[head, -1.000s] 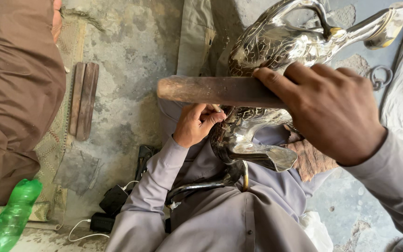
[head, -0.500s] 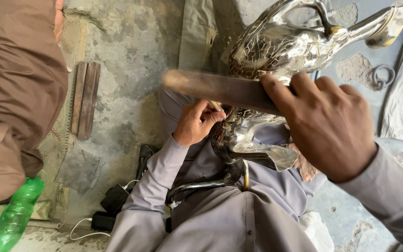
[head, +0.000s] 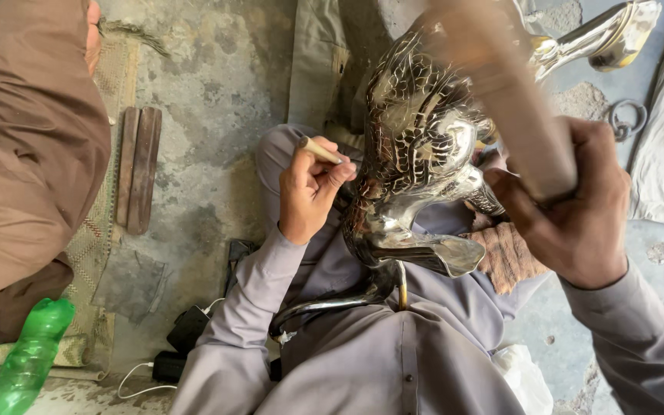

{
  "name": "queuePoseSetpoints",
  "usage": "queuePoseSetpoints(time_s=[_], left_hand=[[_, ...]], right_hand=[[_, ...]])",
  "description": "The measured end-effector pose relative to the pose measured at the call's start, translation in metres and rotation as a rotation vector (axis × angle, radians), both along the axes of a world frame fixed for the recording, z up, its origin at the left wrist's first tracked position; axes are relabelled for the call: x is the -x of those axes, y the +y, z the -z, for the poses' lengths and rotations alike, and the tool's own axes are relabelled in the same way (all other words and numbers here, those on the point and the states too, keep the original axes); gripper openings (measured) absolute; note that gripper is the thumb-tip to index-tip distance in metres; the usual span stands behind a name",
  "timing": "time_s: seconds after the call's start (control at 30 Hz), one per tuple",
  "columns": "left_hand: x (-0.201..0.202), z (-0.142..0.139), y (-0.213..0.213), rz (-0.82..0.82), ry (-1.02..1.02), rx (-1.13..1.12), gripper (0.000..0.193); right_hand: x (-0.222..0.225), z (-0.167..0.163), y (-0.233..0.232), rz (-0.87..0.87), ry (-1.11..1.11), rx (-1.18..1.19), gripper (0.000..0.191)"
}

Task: The person sits on the floor holding a small chisel against an engraved brass camel figurine and strikes the chisel with a wooden mallet, working detail into the sculpture's surface. They reposition the chisel repeatedly across different areas of the figurine's body while continuing to hammer.

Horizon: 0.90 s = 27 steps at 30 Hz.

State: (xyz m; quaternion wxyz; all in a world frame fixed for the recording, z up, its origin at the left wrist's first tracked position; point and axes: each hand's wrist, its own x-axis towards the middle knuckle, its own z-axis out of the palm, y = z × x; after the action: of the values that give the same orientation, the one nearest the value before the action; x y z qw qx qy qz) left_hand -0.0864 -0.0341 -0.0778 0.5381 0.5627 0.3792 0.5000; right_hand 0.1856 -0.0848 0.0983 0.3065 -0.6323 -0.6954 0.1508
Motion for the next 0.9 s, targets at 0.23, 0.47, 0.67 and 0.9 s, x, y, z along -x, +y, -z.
queuePoseSetpoints(time_s=[0.23, 0.47, 0.67, 0.9], left_hand=[[-0.02, -0.014, 0.001, 0.007, 0.02, -0.086, 0.033], [-0.028, -0.005, -0.001, -0.058, 0.085, -0.144, 0.029], [-0.032, 0.001, -0.003, -0.09, -0.111, -0.11, 0.029], [-0.039, -0.004, -0.005, -0.131, -0.093, -0.112, 0.029]], right_hand=[[-0.024, 0.009, -0.003, 0.218, 0.081, 0.207, 0.045], [-0.026, 0.005, 0.018, 0.1, -0.538, 0.074, 0.041], [-0.008, 0.025, 0.049, 0.029, -0.79, -0.05, 0.025], [0.013, 0.012, 0.075, 0.048, -1.163, -0.093, 0.022]])
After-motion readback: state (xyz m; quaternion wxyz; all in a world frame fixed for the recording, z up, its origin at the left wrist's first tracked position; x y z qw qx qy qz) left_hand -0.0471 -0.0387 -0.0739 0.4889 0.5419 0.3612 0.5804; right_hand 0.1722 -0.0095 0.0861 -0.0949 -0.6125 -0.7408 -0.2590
